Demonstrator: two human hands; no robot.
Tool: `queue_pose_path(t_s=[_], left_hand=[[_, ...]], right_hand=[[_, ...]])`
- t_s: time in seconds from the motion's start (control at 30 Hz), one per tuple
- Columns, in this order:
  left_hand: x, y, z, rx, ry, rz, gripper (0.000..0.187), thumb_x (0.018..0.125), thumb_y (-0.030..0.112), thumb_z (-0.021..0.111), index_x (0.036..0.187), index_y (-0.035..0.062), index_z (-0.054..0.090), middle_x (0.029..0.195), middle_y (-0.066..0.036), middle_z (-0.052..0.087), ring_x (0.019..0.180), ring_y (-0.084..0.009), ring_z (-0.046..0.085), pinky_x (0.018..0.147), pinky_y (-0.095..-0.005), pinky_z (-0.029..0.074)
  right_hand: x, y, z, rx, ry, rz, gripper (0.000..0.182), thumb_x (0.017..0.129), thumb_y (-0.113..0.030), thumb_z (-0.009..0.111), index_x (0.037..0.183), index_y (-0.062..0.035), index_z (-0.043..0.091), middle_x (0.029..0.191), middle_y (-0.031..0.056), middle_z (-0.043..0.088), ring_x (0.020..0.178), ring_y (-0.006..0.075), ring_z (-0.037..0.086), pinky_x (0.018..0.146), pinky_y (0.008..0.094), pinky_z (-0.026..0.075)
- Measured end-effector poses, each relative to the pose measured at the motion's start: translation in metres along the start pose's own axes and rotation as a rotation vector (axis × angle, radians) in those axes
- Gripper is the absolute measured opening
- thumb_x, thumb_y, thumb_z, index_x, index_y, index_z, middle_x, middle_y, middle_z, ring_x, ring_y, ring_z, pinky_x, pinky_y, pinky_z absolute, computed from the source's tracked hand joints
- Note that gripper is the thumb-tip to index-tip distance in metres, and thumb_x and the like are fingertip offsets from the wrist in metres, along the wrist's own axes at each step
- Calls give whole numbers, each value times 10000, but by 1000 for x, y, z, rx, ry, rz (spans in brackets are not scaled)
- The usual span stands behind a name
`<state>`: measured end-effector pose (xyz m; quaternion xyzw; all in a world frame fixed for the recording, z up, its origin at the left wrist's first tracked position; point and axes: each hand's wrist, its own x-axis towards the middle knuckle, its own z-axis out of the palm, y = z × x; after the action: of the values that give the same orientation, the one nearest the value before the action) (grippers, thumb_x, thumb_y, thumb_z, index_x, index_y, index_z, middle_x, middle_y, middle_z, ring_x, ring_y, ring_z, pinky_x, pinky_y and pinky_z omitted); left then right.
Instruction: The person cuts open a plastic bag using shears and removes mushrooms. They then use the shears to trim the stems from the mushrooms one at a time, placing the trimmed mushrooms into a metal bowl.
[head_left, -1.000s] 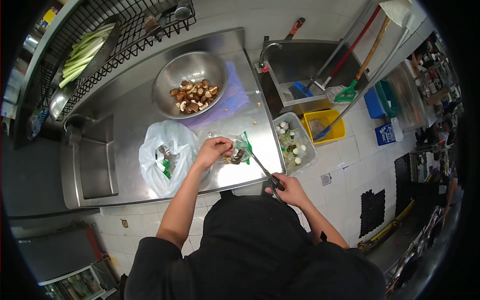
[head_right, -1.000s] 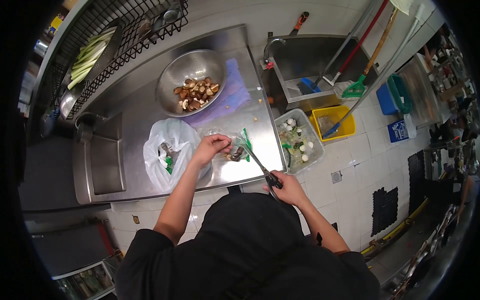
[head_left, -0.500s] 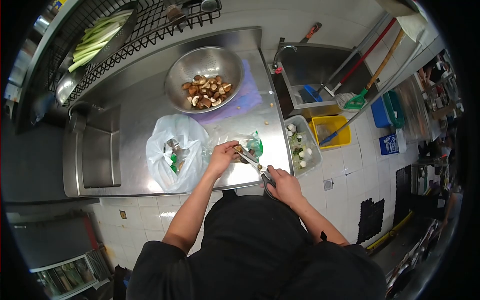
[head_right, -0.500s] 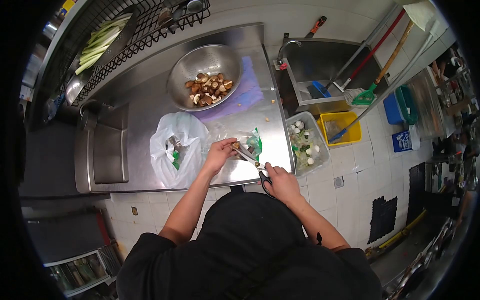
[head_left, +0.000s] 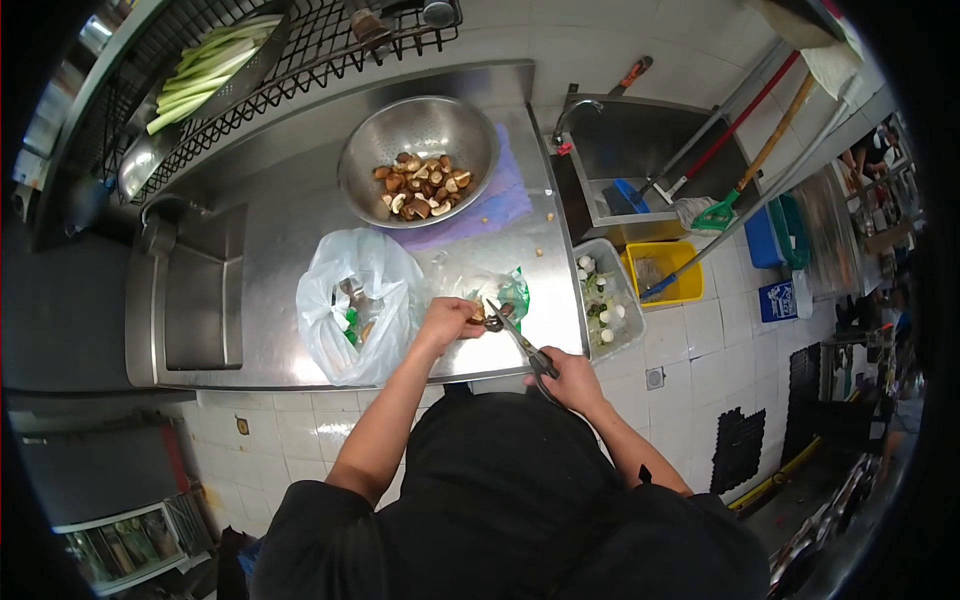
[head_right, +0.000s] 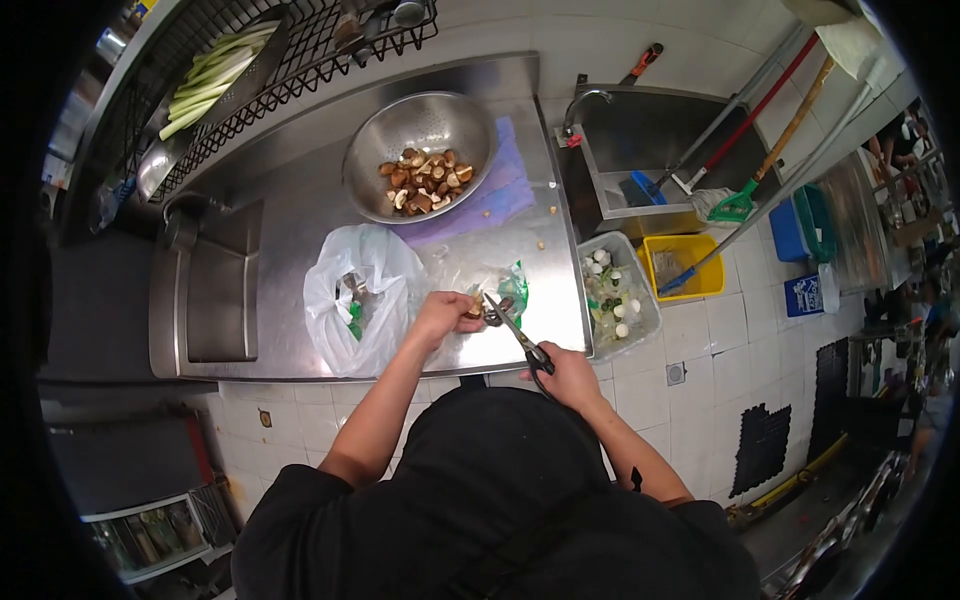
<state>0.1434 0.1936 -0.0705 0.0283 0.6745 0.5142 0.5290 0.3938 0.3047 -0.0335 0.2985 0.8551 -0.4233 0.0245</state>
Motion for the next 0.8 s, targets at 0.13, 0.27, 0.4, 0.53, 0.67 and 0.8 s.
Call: queue_pose_path(t_s=[0.13,0.27,0.4,0.53,0.67,0.8], left_hand=[[3,-5,0,27,39,114,164,948,18,598,1052,-108,611,923,-161,681,695,-223,711,625,-288,620],[11,-6,9,152,145,228,126,900,20,671,973,-72,624,861,-131,681,631,-163,669,541,-266,562],[10,3,16,272,142,194,94,898,8,662,961,-56,637,843,-129,682,627,-156,667,549,-274,564],[9,4,15,184,119,215,78,914,11,643,969,-44,644,856,-135,683,654,-169,683,567,-267,570],[-14,49,4,39,-26,446,134,966,94,604,1037,-10,651,946,-99,688,824,-210,710,756,-323,595],[-11,134,-8,-203,219,804,344,984,273,617,1158,-24,628,1037,-159,697,982,-261,701,819,-368,557]], right_hand=[[-3,8,-4,289,-26,159,398,792,-250,825,1057,1,664,677,88,662,588,186,606,604,335,481],[-3,15,-9,222,12,205,455,753,-288,875,1037,2,669,647,54,644,562,116,546,562,302,443],[-2,16,-11,257,15,196,468,751,-303,879,1040,4,674,617,23,619,548,93,518,545,288,423],[-5,25,-13,379,-39,196,445,759,-276,879,1044,3,680,583,-44,540,532,44,438,499,263,348],[-12,27,-22,395,-54,171,414,766,-231,878,1052,-3,683,583,-74,495,536,19,390,489,242,298],[-15,42,-17,526,-41,171,431,769,-193,877,1089,10,670,602,-78,517,549,10,396,493,227,298]])
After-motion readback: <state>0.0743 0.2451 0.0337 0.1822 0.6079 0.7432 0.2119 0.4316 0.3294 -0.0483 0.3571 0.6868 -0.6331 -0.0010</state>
